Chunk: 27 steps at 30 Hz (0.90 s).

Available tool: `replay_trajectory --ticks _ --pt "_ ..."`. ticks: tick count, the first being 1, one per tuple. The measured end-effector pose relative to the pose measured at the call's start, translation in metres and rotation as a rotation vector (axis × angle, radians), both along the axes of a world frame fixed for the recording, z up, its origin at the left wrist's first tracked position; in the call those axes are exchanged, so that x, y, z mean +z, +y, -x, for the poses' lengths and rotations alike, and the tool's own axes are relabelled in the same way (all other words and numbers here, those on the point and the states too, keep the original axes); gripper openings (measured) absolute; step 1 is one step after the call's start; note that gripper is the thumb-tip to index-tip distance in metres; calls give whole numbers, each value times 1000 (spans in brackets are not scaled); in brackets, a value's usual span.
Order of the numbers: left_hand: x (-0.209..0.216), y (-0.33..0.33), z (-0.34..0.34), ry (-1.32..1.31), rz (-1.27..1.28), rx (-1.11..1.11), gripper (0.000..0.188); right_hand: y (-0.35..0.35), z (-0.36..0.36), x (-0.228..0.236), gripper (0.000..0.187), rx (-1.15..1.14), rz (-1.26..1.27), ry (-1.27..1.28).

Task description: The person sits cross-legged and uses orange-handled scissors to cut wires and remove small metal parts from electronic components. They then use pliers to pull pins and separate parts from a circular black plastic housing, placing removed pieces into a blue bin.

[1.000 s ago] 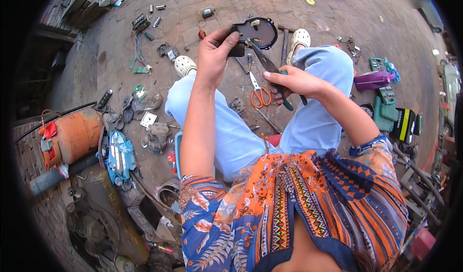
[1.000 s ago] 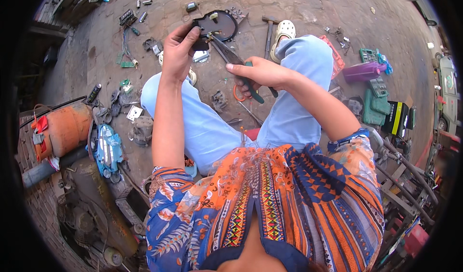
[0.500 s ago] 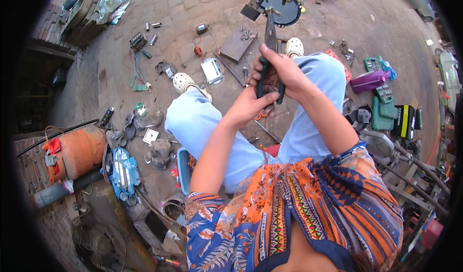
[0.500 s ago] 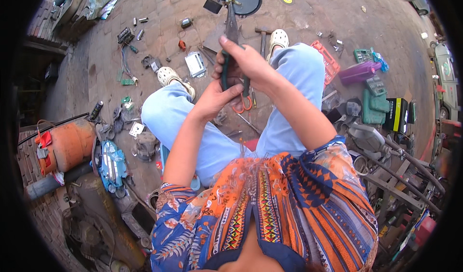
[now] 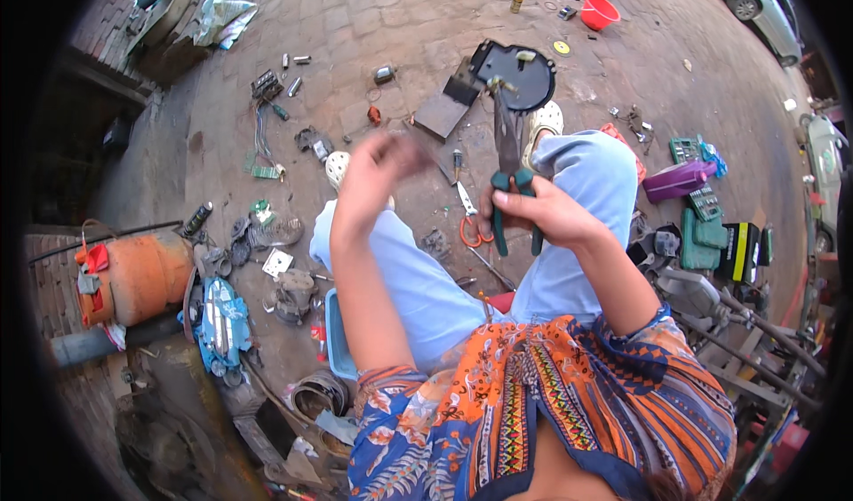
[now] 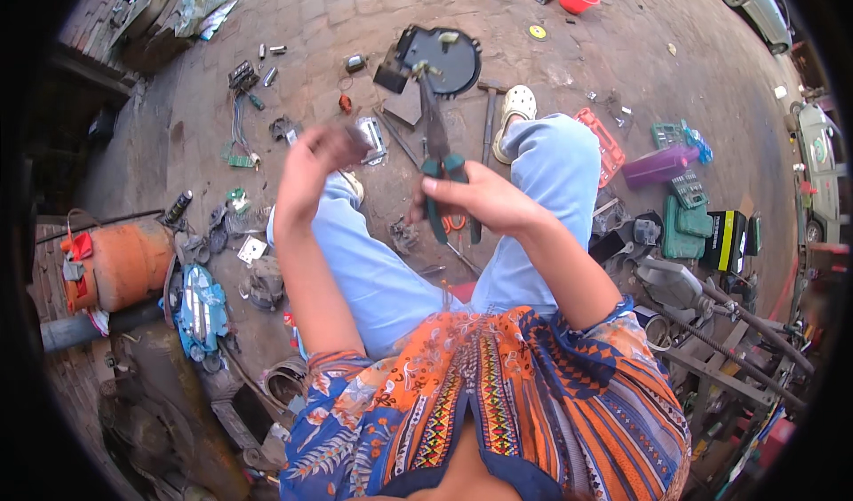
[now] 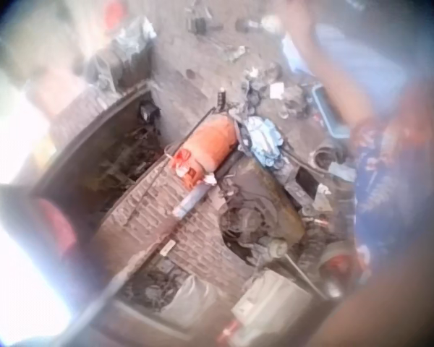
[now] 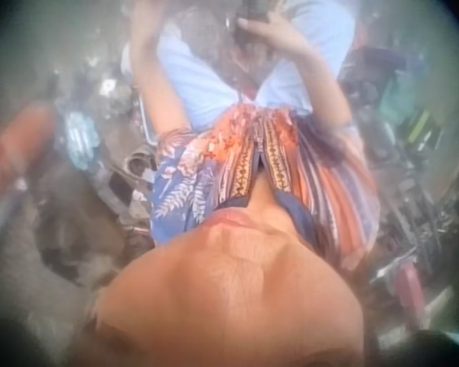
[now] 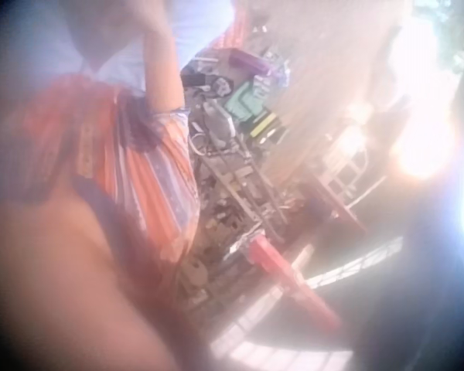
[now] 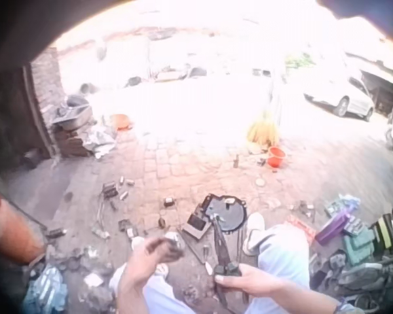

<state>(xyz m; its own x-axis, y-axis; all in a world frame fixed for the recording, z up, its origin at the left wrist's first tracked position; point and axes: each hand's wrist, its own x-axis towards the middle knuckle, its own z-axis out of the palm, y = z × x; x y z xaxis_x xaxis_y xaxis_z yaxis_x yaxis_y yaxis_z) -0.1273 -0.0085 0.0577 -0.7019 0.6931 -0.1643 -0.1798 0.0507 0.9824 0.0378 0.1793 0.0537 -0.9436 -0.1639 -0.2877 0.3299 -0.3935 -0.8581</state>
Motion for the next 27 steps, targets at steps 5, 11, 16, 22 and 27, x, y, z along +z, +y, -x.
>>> replay_trajectory --ticks 5,11,16,22,27 --pt "23 46 -7 -347 -383 38 36 -20 -9 0 33 152 105 -91" --pt "3 55 -22 -256 -419 148 26 -30 -5 -1 40 142 462 -112" --pt "3 58 -26 -249 -458 173 25 -26 -8 -17 31 145 558 -97" --pt "2 57 -24 -254 -462 177 20 -19 -3 -15 35 148 440 -164" --pt "-9 58 -19 -130 -401 230 19 2 7 -19 39 -11 -785 -85"
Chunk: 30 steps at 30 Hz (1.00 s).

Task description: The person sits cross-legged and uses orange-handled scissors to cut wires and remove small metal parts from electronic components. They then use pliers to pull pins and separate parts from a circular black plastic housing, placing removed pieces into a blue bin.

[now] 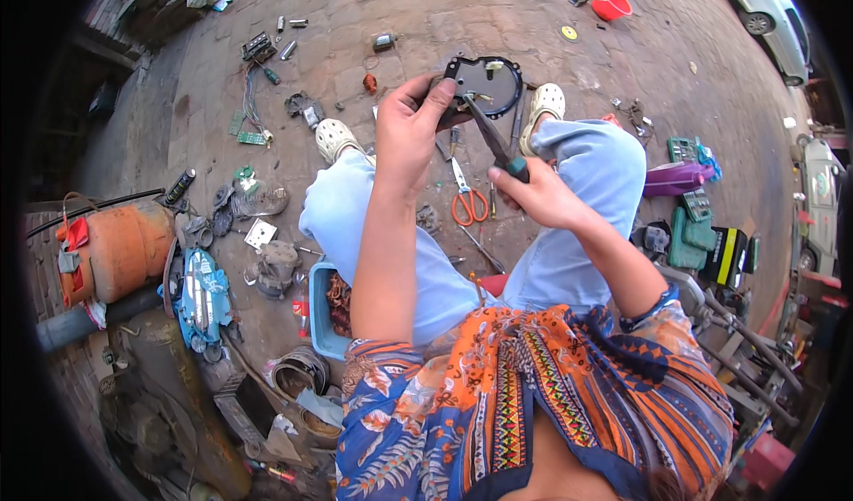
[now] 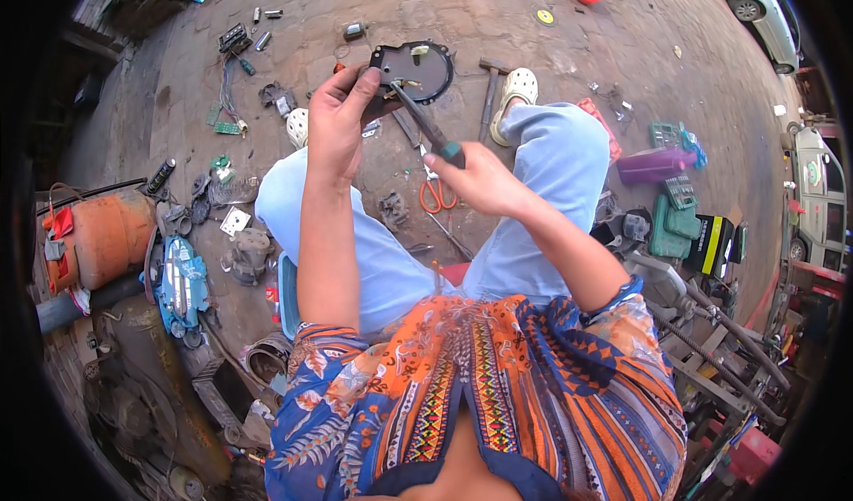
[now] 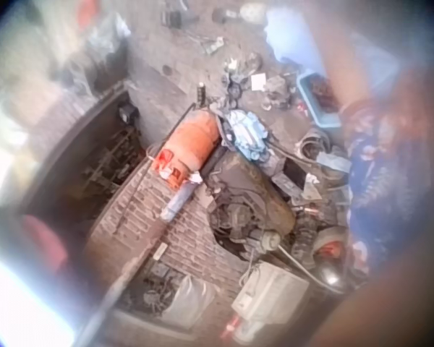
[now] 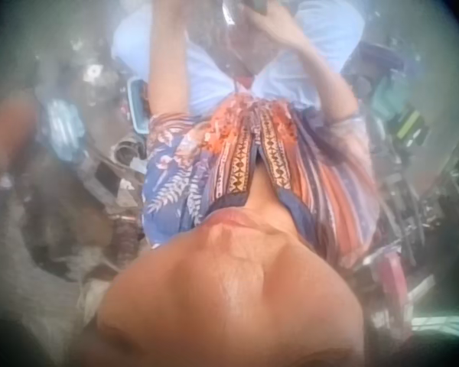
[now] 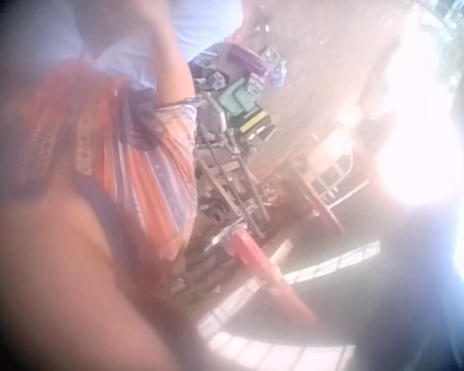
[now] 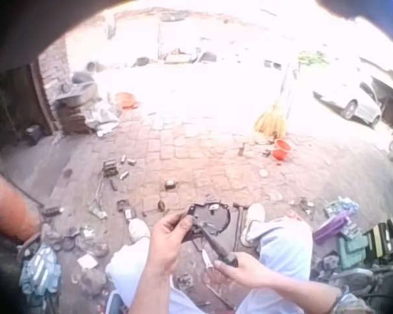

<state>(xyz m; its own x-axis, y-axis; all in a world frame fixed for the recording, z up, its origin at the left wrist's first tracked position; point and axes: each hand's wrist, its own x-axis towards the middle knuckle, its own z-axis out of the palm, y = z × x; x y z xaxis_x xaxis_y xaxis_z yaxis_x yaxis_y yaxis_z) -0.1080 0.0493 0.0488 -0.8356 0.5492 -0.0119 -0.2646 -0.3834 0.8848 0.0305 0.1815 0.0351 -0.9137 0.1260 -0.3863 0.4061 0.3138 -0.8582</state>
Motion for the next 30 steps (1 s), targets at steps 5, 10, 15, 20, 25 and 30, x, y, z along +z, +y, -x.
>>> replay_trajectory --ticks 5,10,15,20,25,30 --pt "-11 4 5 -11 50 109 19 5 17 -12 37 -57 -369 189" --pt "-19 8 6 -47 80 204 18 8 29 -40 36 -138 -563 336" --pt "-23 10 9 -3 32 209 16 11 38 -42 35 -78 -567 244" --pt "-11 7 9 -24 5 75 18 18 24 -36 38 104 243 122" --pt "-8 4 9 -15 -8 28 17 10 21 -28 37 94 519 -37" --pt "-12 -4 10 -55 -119 -42 18 0 10 -15 39 121 807 -167"
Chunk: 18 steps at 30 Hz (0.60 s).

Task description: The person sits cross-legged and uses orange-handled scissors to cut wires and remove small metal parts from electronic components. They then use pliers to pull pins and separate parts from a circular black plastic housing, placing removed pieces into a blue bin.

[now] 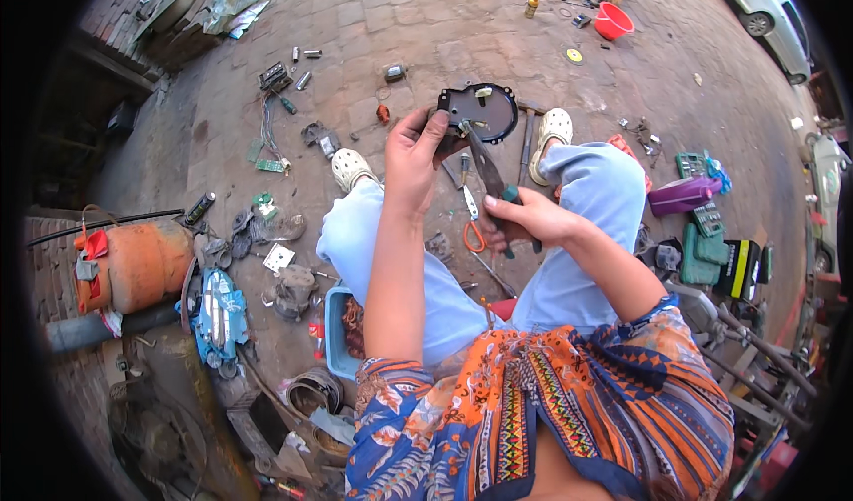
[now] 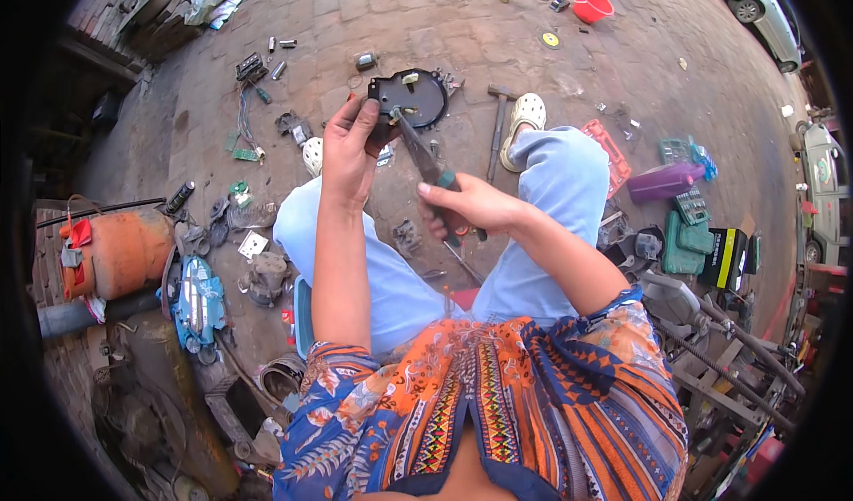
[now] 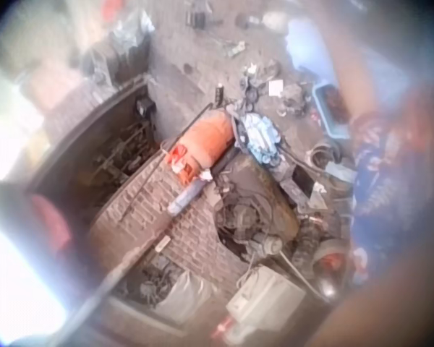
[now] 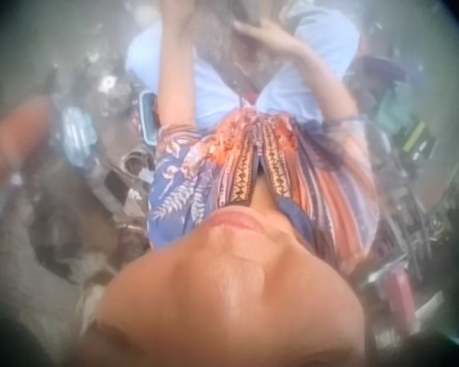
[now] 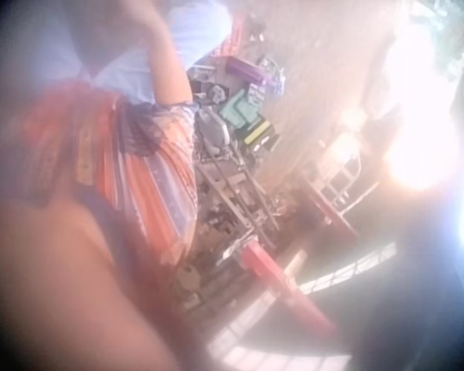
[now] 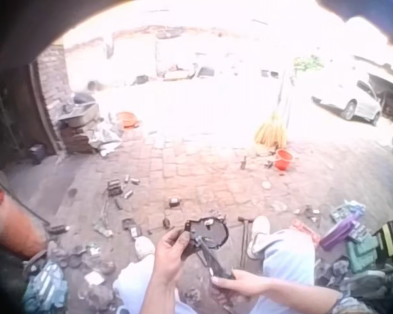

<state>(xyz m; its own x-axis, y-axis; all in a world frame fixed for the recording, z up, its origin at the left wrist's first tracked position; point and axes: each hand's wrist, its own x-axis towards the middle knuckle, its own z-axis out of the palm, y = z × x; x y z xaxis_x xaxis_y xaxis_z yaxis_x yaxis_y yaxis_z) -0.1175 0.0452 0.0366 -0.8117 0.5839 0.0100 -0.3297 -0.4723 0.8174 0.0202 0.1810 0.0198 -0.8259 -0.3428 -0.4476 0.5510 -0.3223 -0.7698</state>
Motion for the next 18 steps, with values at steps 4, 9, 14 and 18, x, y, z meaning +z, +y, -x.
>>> replay_trajectory --ticks 4,9,14,18 --pt "2 -4 -6 -68 -118 -6 19 -23 -10 22 45 83 546 -62" --pt "0 2 -10 82 -46 54 22 -42 -19 23 48 14 811 -102" --pt "-8 12 -12 237 0 180 27 -60 -17 30 50 -84 995 -66" --pt "-7 19 -5 403 9 275 25 -62 -9 33 51 -73 1180 -36"
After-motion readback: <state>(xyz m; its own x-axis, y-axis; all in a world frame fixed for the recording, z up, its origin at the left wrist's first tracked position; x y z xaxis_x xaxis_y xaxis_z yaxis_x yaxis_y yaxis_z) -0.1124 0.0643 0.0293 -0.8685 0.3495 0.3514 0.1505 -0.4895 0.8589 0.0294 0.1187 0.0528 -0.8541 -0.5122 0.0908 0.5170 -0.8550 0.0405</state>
